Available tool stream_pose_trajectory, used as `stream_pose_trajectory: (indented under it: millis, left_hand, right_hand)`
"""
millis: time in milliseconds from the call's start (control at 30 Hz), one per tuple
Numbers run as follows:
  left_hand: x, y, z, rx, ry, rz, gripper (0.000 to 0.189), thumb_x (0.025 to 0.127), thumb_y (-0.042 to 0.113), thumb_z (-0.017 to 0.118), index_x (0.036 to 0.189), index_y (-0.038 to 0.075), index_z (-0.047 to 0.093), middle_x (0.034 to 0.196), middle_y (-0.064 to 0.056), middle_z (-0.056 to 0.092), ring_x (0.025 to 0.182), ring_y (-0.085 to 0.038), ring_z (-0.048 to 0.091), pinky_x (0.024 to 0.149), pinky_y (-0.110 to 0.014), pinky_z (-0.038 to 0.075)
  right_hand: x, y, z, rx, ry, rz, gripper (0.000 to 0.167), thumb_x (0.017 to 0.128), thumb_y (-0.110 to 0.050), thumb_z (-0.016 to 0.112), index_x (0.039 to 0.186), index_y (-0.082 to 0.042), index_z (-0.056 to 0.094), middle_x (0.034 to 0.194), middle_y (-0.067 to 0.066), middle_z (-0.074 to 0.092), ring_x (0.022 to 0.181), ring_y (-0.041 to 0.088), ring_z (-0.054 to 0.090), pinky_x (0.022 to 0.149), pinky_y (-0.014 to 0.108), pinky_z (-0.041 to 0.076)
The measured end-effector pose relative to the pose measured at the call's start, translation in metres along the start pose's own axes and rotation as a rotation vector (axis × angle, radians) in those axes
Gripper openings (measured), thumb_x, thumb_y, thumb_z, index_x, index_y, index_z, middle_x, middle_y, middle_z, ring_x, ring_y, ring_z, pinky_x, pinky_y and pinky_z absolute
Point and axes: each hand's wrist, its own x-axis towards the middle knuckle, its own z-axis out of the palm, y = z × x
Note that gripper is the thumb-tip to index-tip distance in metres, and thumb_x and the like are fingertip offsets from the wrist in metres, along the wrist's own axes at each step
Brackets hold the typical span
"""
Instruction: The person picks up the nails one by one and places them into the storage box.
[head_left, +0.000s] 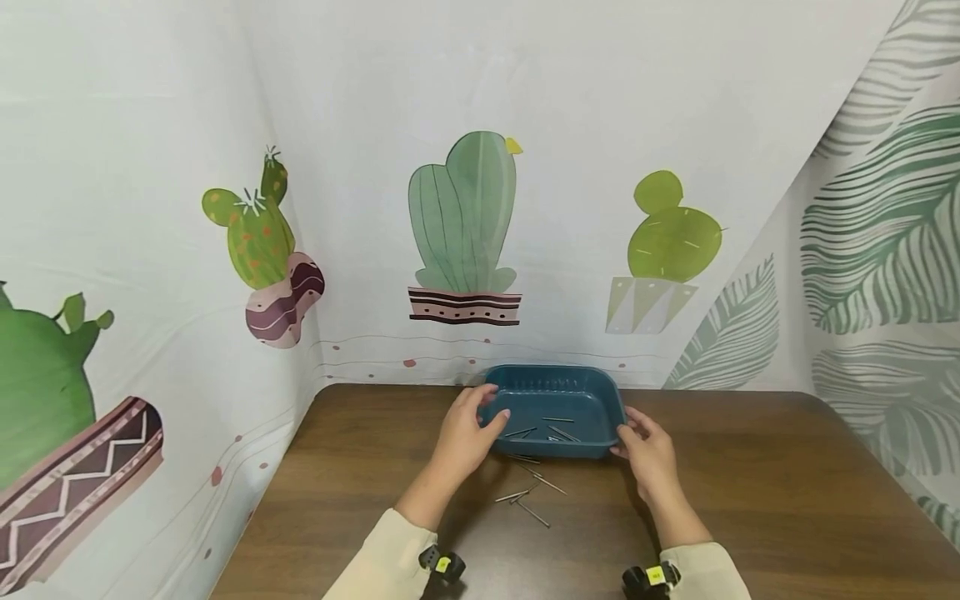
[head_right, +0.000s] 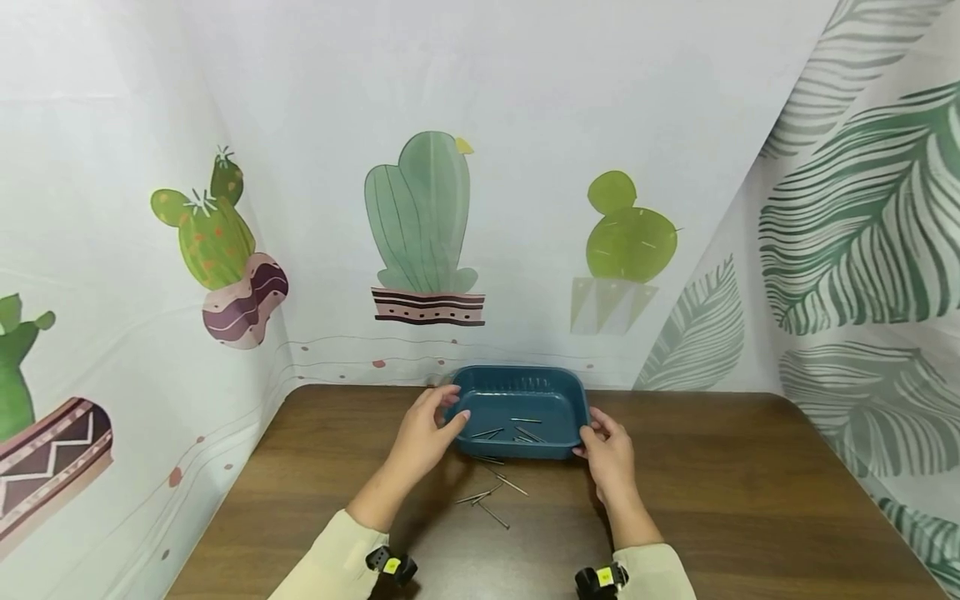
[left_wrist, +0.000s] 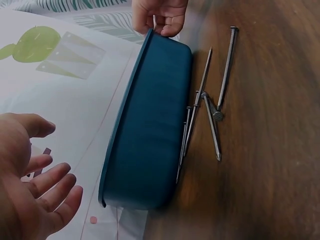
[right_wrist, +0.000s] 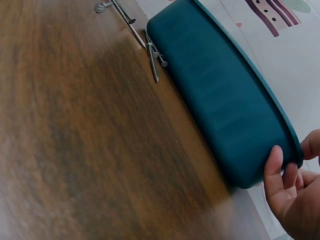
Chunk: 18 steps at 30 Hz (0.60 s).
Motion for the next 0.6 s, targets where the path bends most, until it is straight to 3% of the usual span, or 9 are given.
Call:
stream_pose_trajectory:
  millis: [367, 600]
  left_hand:
    - [-0.014, 0.0, -0.003, 0.013, -0.029, 0.041, 0.039, 0.093, 0.026, 0.072, 0.127, 0.008, 0.064, 0.109, -0.007, 0.065, 0.086, -0.029, 0.061, 0.072, -0.024, 0.047]
    - [-0.026, -0.002, -0.001, 0.067, -0.073, 0.057, 0.024, 0.092, 0.025, 0.073, 0.111, 0.013, 0.066, 0.099, 0.001, 0.062, 0.083, -0.013, 0.058, 0.074, -0.024, 0.05]
  right_hand:
    - [-0.001, -0.001, -0.001, -0.001, -0.004, 0.009, 0.048, 0.1, -0.004, 0.049, 0.146, 0.006, 0.045, 0.112, 0.011, 0.047, 0.091, 0.014, 0.062, 0.07, 0.02, 0.059]
    - [-0.002, -0.001, -0.002, 0.009, -0.017, 0.01, 0.049, 0.1, -0.005, 0.05, 0.148, 0.006, 0.043, 0.113, 0.01, 0.047, 0.089, 0.008, 0.061, 0.071, 0.02, 0.059]
